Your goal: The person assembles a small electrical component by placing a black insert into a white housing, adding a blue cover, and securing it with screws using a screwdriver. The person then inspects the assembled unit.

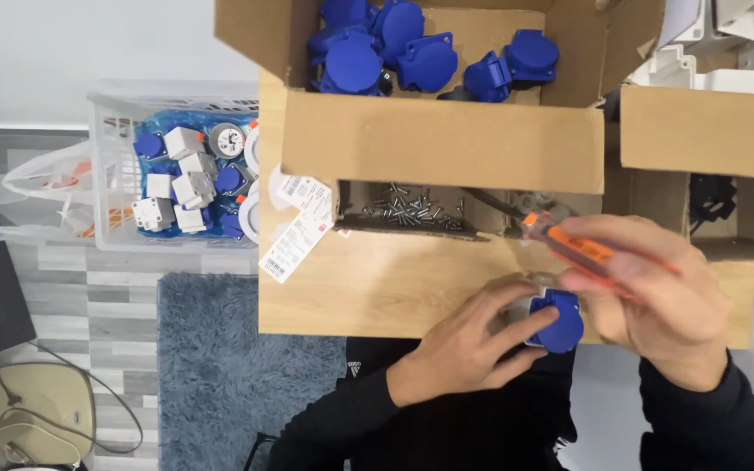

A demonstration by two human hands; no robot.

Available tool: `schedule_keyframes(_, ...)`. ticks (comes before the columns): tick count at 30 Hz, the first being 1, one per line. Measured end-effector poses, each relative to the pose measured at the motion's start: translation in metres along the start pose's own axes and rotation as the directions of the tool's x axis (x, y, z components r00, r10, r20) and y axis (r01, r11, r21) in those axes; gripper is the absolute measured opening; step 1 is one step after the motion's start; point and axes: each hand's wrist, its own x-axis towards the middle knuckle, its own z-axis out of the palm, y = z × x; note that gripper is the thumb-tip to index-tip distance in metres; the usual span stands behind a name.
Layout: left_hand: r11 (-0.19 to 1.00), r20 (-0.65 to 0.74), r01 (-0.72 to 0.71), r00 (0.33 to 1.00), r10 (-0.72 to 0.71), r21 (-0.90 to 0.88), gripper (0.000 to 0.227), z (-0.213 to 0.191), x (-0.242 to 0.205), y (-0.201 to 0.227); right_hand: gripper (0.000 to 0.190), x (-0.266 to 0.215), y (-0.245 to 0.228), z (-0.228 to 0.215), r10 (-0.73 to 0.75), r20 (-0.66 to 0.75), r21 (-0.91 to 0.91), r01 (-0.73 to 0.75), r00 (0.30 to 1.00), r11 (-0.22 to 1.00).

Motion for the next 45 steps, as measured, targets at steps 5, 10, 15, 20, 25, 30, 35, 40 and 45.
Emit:
schedule_keyframes(5,0.998,-0.086,0.046,0.995,-0.050,-0.044,0.054,-0.002,-0.001,0.013,0.049,-0.014,0.010,0.001,-0.681,-0.369,-0.268,0.629,0.633,0.730)
schedule_keyframes(10,0.963,-0.202,0.168,0.957,-0.210,-0.209,0.052,-0.011,-0.009,0.031,0.038,-0.066,0.034,0.003,-0.539,-0.695,-0.225,0.567,0.476,0.792)
schedule_keyframes(15,0.865,-0.247,0.219,0.901,-0.357,-0.452,0.041,-0.018,-0.020,0.046,0.047,-0.115,0.023,-0.005,-0.363,-0.772,-0.079,0.487,0.521,0.870)
schedule_keyframes(20,0.841,-0.260,0.214,0.888,-0.379,-0.497,0.037,-0.017,-0.023,0.072,0.038,-0.153,0.028,-0.010,-0.376,-0.788,-0.044,0.564,0.488,0.824)
schedule_keyframes(25,0.823,-0.244,0.189,0.898,-0.366,-0.536,0.036,0.002,-0.028,0.092,0.037,-0.189,0.013,-0.015,-0.353,-0.767,0.036,0.586,0.535,0.810)
schedule_keyframes(30,0.825,-0.235,0.185,0.905,-0.356,-0.534,0.033,0.019,-0.039,0.102,0.037,-0.216,0.016,-0.018,-0.342,-0.791,-0.003,0.556,0.507,0.831)
schedule_keyframes(35,0.846,-0.240,0.218,0.898,-0.369,-0.486,0.018,0.025,-0.047,0.106,0.041,-0.234,0.033,-0.018,-0.319,-0.822,-0.012,0.547,0.471,0.837)
schedule_keyframes(40,0.886,-0.241,0.229,0.907,-0.344,-0.403,0.016,0.022,-0.043,0.111,0.041,-0.236,0.035,-0.022,-0.303,-0.815,0.017,0.543,0.494,0.839)
schedule_keyframes(45,0.925,-0.230,0.261,0.917,-0.327,-0.276,0.014,0.017,-0.033,0.106,0.042,-0.229,0.055,-0.027,-0.293,-0.807,0.041,0.543,0.513,0.839)
